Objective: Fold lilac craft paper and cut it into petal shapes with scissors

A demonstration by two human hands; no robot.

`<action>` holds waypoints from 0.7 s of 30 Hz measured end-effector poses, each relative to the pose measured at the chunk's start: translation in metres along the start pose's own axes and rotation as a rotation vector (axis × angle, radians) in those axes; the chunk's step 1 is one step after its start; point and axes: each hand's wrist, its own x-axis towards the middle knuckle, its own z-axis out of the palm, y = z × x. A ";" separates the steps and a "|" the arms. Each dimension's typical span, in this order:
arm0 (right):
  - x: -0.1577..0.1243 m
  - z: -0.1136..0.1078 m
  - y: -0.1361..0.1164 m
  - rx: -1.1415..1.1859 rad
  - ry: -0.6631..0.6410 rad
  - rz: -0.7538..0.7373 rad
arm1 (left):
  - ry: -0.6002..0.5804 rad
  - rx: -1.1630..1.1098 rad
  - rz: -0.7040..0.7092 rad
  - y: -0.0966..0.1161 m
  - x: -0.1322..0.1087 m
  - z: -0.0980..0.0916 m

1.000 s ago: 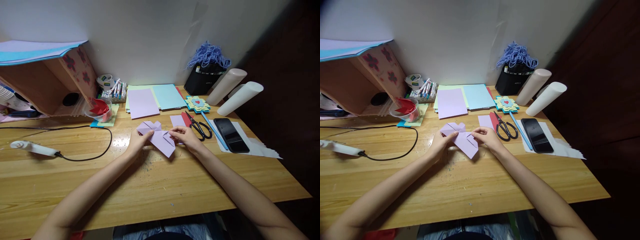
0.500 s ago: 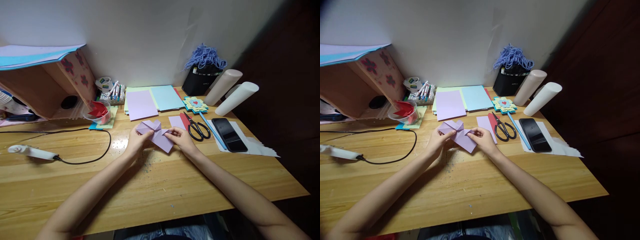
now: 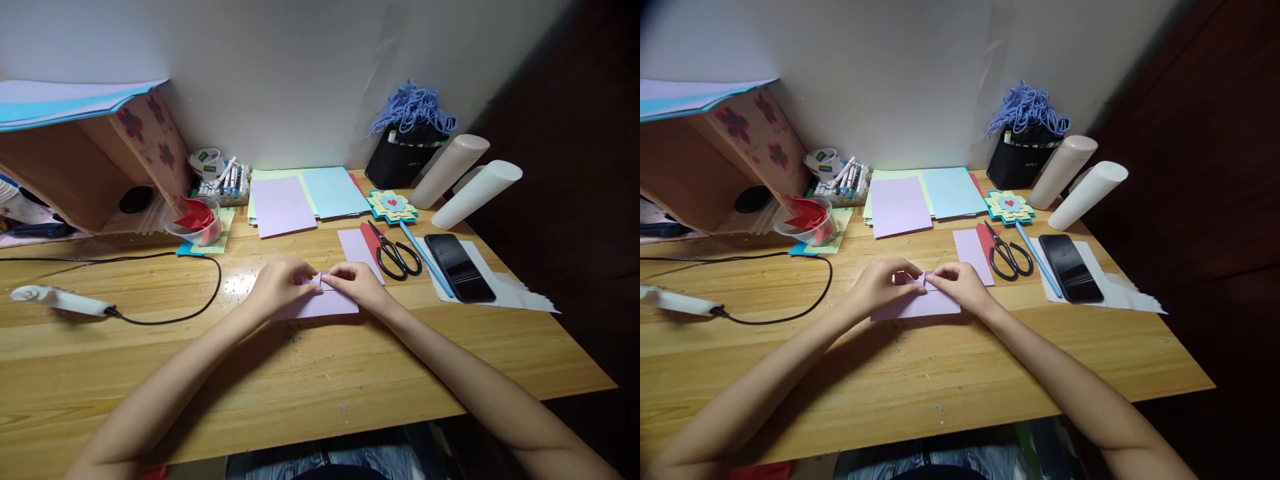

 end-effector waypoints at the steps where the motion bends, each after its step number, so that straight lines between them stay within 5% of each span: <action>1: -0.001 0.001 -0.001 0.000 -0.010 -0.002 | -0.013 0.019 -0.012 -0.001 0.000 0.002; 8: -0.003 0.004 -0.001 -0.098 0.025 -0.107 | -0.080 -0.061 -0.100 -0.007 0.002 0.006; 17: -0.007 -0.003 0.001 -0.488 -0.025 -0.571 | -0.132 -0.067 -0.047 -0.010 0.002 0.010; 21: -0.007 -0.003 -0.001 -0.503 -0.020 -0.560 | -0.138 -0.108 -0.036 -0.010 0.002 0.010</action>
